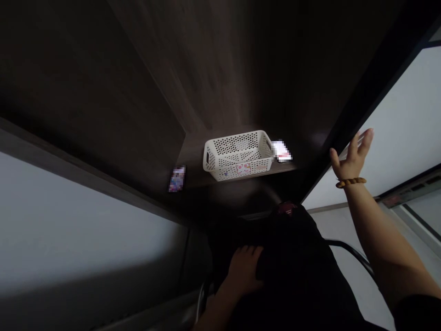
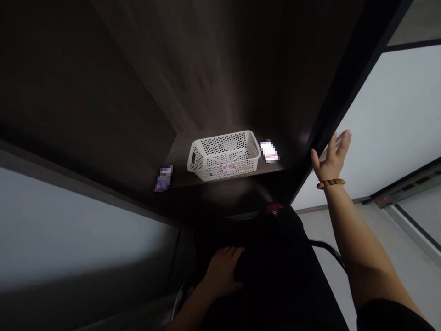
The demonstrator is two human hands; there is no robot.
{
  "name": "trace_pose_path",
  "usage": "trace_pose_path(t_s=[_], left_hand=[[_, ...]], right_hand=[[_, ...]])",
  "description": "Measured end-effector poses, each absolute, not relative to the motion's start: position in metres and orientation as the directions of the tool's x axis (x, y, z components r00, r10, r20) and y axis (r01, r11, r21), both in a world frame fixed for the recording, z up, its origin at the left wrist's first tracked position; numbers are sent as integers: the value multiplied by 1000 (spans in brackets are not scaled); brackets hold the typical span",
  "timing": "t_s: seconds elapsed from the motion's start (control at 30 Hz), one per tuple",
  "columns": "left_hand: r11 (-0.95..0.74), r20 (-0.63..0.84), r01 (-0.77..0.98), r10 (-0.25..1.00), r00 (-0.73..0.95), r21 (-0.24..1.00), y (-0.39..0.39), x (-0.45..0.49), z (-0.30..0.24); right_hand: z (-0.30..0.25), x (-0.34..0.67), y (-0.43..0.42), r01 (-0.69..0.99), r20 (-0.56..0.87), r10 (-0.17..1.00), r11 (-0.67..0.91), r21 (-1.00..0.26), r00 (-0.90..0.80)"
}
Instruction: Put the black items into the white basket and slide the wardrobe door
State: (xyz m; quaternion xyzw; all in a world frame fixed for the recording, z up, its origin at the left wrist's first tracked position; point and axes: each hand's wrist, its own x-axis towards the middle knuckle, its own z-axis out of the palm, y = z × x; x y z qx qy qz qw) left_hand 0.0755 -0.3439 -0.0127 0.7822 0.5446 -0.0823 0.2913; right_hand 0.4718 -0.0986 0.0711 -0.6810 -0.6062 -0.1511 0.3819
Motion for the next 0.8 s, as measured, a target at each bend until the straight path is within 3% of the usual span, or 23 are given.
trace_pose_path(t_s=[0.5, 0.57, 0.63, 0.7, 0.8], left_hand=[[-247, -429, 889, 805, 410, 386, -342, 76, -14], [-243, -429, 887, 805, 411, 392, -342, 77, -14], [-251, -422, 884, 806, 416, 394, -341, 77, -13], [-280, -397, 879, 810, 432, 386, -339, 78, -11], [-339, -326, 875, 831, 451, 346, -326, 75, -1]], right_hand=[[13, 478, -148, 892, 654, 717, 102, -440, 241], [4, 458, -179, 854, 573, 817, 249, -457, 69], [-6, 433, -215, 738, 341, 879, 469, -484, -335], [-17, 405, -248, 635, 96, 767, 589, -500, -635], [-23, 371, -275, 660, -133, 677, 622, -421, -723]])
